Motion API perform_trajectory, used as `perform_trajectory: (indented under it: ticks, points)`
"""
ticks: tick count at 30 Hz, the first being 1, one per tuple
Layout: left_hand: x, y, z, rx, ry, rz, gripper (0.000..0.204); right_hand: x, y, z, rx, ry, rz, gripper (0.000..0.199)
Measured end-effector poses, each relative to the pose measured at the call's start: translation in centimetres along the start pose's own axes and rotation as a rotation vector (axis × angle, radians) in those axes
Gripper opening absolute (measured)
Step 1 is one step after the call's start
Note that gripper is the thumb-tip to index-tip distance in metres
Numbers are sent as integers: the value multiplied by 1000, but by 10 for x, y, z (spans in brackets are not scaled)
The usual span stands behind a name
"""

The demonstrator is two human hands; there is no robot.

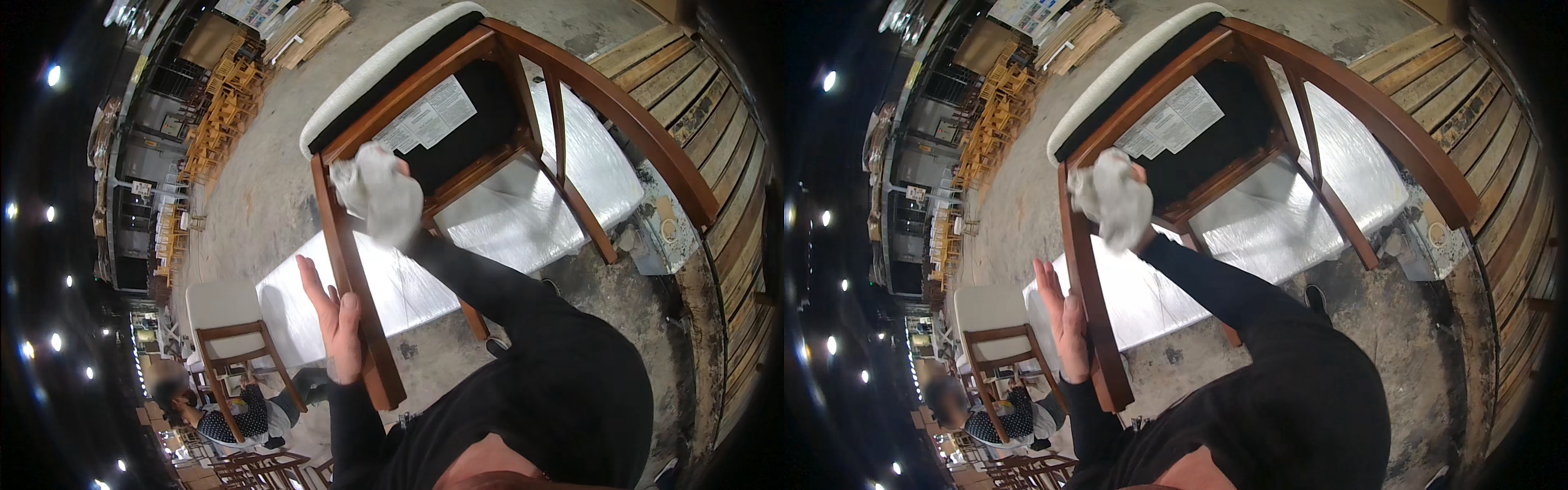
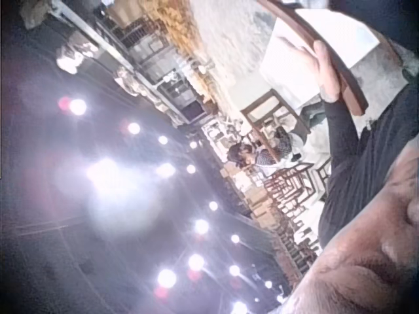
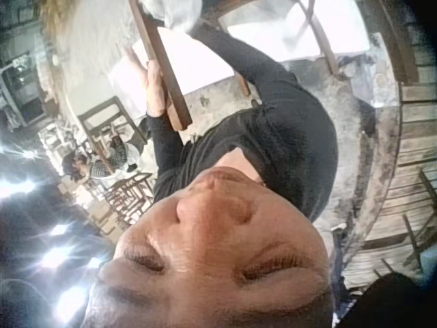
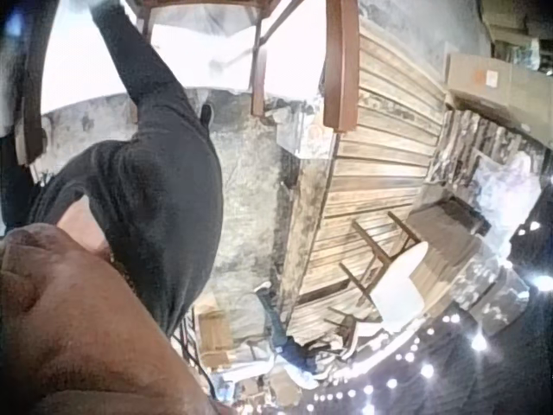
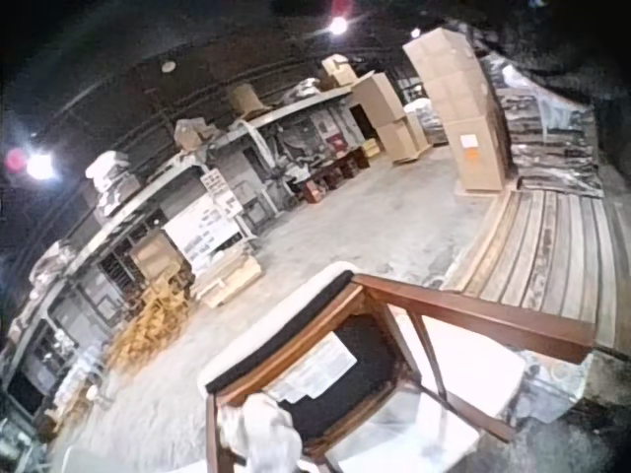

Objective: The person wipes the wooden frame of a chair with a cloth, rotating it to clean multiple sides. The person then lifts and repositions the chair before continuing to wipe the frame and legs.

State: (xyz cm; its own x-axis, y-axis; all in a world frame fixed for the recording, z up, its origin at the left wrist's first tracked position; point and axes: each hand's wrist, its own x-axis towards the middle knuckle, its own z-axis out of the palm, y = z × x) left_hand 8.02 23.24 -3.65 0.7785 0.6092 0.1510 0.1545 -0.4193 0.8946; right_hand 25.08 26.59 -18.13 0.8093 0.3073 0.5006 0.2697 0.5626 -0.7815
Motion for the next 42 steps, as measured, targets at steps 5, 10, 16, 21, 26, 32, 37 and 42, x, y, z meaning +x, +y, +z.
perform_trajectory:
  ticks: [5, 10, 16, 21, 26, 32, 37, 42]
  points:
    - [-1, -5, 1, 13, -69, -3, 99, 29, 95, 13, -451, 54, -199, 32]
    - [0, -2, 3, 39, -64, -27, 103, -14, 87, -38, -706, -202, 36, 30]
    - [2, 4, 3, 53, -83, -36, 104, 28, 70, -20, -850, -82, -131, 27]
    - [0, -6, 5, -61, -34, -59, 105, 34, 122, 7, -758, 2, -386, 18]
    - [0, -5, 1, -32, -51, -60, 101, -27, 131, -64, -1071, -534, 368, 53]
    - [-1, -1, 4, -111, -42, -62, 96, -7, 51, -36, 32, -494, 178, 35]
    - [-1, -4, 6, -93, -6, -42, 96, -60, 77, -35, -223, -330, 34, 67]
    - [1, -1, 3, -46, -44, -24, 96, -161, 132, -152, -821, -655, 649, 47]
